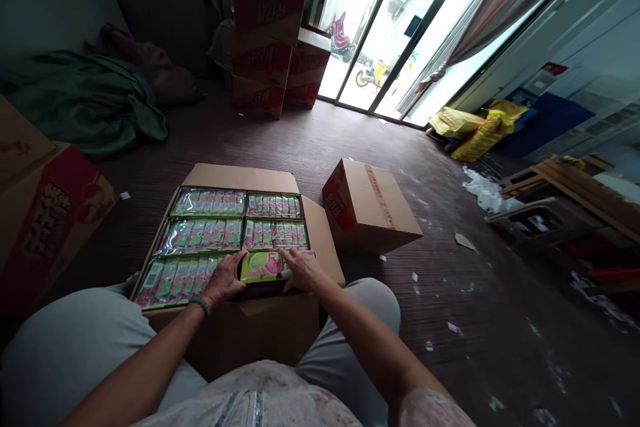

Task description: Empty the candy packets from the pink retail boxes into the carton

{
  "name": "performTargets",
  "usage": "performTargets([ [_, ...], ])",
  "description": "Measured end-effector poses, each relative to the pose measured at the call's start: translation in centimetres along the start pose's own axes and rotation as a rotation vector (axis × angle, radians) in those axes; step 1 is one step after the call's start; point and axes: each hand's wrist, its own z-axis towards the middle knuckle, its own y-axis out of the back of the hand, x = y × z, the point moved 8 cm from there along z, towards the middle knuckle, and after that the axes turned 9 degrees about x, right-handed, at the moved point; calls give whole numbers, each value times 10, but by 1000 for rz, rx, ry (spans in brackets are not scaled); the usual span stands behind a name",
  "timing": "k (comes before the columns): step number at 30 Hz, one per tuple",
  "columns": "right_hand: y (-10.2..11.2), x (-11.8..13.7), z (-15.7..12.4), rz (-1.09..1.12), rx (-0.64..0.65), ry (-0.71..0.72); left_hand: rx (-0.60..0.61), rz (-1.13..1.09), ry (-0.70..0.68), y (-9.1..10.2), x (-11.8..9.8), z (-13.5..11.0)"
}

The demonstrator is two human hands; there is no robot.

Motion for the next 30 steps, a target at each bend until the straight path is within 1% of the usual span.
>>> performTargets([
  [2,-3,15,7,8,21,5,18,-36,-11,8,-4,-3],
  [3,0,17,5,22,11,-3,43,-119,-15,13,-5,-3],
  [4,5,17,-1,41,-14,-8,77,-250,-23,20,-8,-2],
  [6,24,8,-23,95,-96,-28,120,-551,-28,38,-13,8],
  [7,36,-1,-37,136,-148,-55,113,-630,-12,49,-16,16],
  [8,48,-14,-52,184,-204,-101,81,-610,21,60,-18,27],
  [9,60,-29,-68,237,-263,-158,34,-494,66,71,-19,40],
  [10,71,-48,-83,291,-318,-219,-3,-302,116,79,-22,54],
  [11,79,-69,-97,342,-366,-278,-17,-86,160,83,-25,68],
  [12,84,-93,-109,386,-394,-331,-8,108,189,81,-30,83],
  [13,83,-118,-119,427,-395,-375,20,253,202,75,-33,96],
  [14,78,-144,-127,467,-369,-416,63,343,206,66,-35,107],
  [15,68,-169,-134,506,-318,-457,109,385,208,55,-34,115],
  [17,35,-216,-144,538,-171,-566,175,394,222,35,-28,124],
  [18,16,-233,-147,518,-92,-619,199,400,232,28,-24,126],
  [19,-2,-245,-148,477,-30,-667,220,407,245,23,-19,126],
  [20,-16,-252,-147,425,4,-705,232,417,251,20,-15,126],
  [21,-27,-252,-143,375,4,-729,235,430,248,19,-13,125],
  [22,-33,-245,-136,341,-26,-727,233,445,241,19,-12,124],
  [24,-34,-217,-114,340,-126,-658,209,480,207,17,-16,117],
  [26,-28,-177,-86,385,-193,-551,193,514,136,8,-26,102],
  [28,-16,-138,-60,399,-224,-454,195,536,48,-7,-35,81],
  [30,-2,-108,-40,368,-254,-394,137,543,19,-15,-39,60],
])
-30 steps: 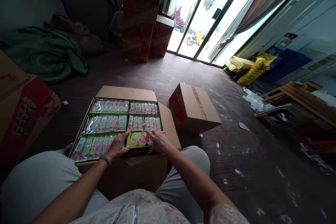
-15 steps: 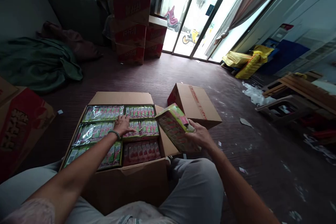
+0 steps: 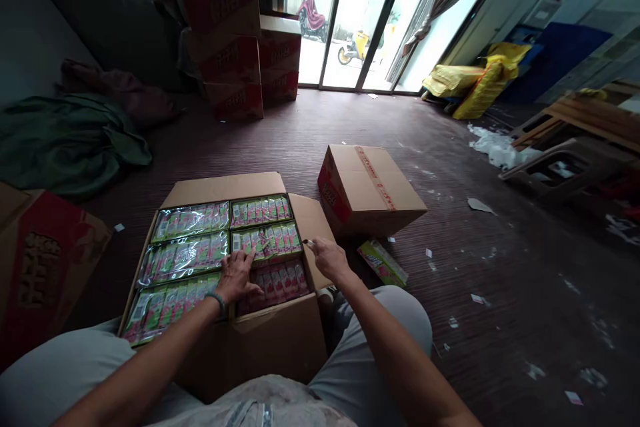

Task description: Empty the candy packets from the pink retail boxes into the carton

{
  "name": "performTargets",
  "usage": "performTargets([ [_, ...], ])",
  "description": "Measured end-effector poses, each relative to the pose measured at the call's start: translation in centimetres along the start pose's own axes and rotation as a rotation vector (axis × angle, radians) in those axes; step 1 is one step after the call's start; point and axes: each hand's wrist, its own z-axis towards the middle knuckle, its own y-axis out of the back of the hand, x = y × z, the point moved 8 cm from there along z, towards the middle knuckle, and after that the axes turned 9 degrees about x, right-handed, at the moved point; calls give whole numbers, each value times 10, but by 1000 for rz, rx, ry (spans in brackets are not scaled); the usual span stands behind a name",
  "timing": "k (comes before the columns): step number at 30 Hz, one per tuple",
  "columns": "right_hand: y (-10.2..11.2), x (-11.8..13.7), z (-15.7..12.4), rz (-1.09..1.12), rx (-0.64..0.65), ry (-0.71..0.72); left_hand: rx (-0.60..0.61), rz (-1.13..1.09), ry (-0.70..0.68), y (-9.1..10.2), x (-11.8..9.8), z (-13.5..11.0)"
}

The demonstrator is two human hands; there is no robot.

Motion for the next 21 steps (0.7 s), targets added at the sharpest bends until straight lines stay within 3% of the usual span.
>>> performTargets([
  [2,-1,25,5,-21,-8,33,-102,-1,42,4,1,-10],
  [4,-3,38,6,-20,3,36,-135,-4,54,15,3,-2],
  [9,-6,45,-13,-6,1,116,91,-51,72,34,16,62],
  [13,-17,24,-25,29,-2,47,124,-59,76,34,19,85],
  [17,-23,25,-15,110,-43,25,102,-24,45,37,12,70],
  [21,-10,46,1,193,-153,76,-63,58,-18,57,-12,34],
])
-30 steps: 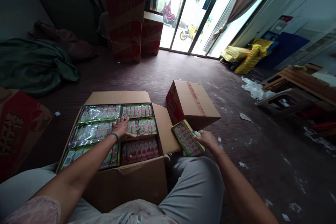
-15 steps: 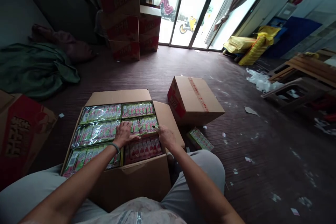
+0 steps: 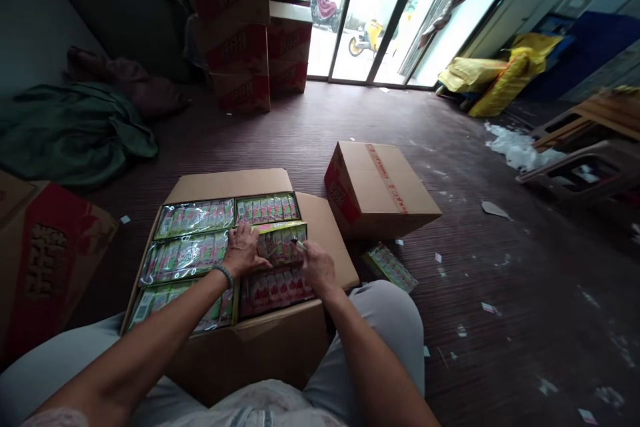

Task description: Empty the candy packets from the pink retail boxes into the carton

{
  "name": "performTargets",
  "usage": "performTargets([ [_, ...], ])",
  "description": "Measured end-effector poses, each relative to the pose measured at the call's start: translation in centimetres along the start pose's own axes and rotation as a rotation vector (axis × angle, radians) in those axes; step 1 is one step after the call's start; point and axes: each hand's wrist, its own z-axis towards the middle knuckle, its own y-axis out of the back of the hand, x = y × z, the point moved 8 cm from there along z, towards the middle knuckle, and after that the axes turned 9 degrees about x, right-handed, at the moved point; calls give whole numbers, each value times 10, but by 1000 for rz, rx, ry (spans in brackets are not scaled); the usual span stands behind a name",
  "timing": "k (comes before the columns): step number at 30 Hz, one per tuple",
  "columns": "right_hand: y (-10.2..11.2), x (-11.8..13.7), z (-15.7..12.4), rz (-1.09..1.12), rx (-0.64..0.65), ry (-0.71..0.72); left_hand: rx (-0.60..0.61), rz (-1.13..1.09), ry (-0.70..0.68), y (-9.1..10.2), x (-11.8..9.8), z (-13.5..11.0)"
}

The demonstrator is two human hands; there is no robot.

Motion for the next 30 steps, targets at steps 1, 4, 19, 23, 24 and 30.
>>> performTargets([
  [1,3,4,3,19,-24,3,-31,17,-26,3,-8,-11],
  [4,10,8,5,48,-75,-2,-39,14,-146,-5,-30,-43],
  [19,-52,139,37,-569,362,603,-174,-421,-6,-38,42,-42],
  [23,-65,158,40,-691,382,756,-174,-429,-3,-38,38,-47],
  [24,-65,154,41,-719,383,764,-169,-433,-4,-37,39,-47],
  [30,-40,90,57,-770,388,646,-155,-445,-23,-36,42,-45],
])
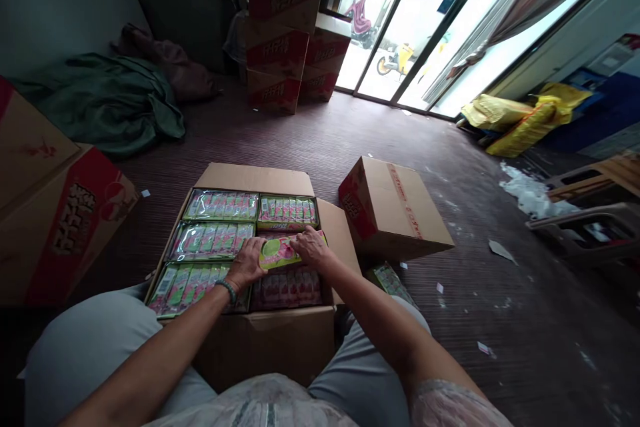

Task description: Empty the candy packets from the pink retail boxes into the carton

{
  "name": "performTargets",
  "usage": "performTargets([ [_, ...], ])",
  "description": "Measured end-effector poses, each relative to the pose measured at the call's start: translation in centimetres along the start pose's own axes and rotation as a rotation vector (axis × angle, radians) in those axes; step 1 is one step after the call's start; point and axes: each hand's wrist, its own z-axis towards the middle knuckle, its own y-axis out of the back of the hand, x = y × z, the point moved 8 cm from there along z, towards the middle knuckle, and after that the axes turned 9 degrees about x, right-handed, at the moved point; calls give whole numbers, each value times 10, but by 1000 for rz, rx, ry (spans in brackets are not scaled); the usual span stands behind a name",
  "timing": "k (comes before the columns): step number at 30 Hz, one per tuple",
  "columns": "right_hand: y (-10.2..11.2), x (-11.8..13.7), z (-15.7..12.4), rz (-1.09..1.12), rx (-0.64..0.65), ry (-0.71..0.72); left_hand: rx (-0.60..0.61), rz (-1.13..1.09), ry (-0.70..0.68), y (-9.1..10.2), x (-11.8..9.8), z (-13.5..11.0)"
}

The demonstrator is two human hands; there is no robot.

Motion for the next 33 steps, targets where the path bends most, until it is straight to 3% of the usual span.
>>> performTargets([
  [4,-24,-53,-23,18,100,-153,3,-2,-9,-2,0,-1],
  [7,-35,-77,-34,18,126,-247,6,0,-3,-3,0,-1],
  [11,-39,-100,-51,40,134,-321,10,10,5,-1,0,-5],
  [16,-32,-138,-95,71,172,-510,30,14,15,-4,-1,-10],
  [18,-23,-124,-89,92,142,-501,42,17,20,-6,-2,-9],
  [21,-13,-63,-47,152,82,-307,86,23,-6,-3,-2,-12],
  [23,-10,-24,-18,188,58,-219,113,48,-1,10,7,-22],
  [25,-8,-3,-2,211,40,-220,115,126,114,35,29,-40],
  [28,-2,3,-10,243,-5,-261,114,274,526,80,81,-77],
  [30,8,-5,-33,273,-79,-302,134,285,792,98,107,-102],
  [33,27,-34,-86,342,-233,-463,66,236,960,101,118,-118],
])
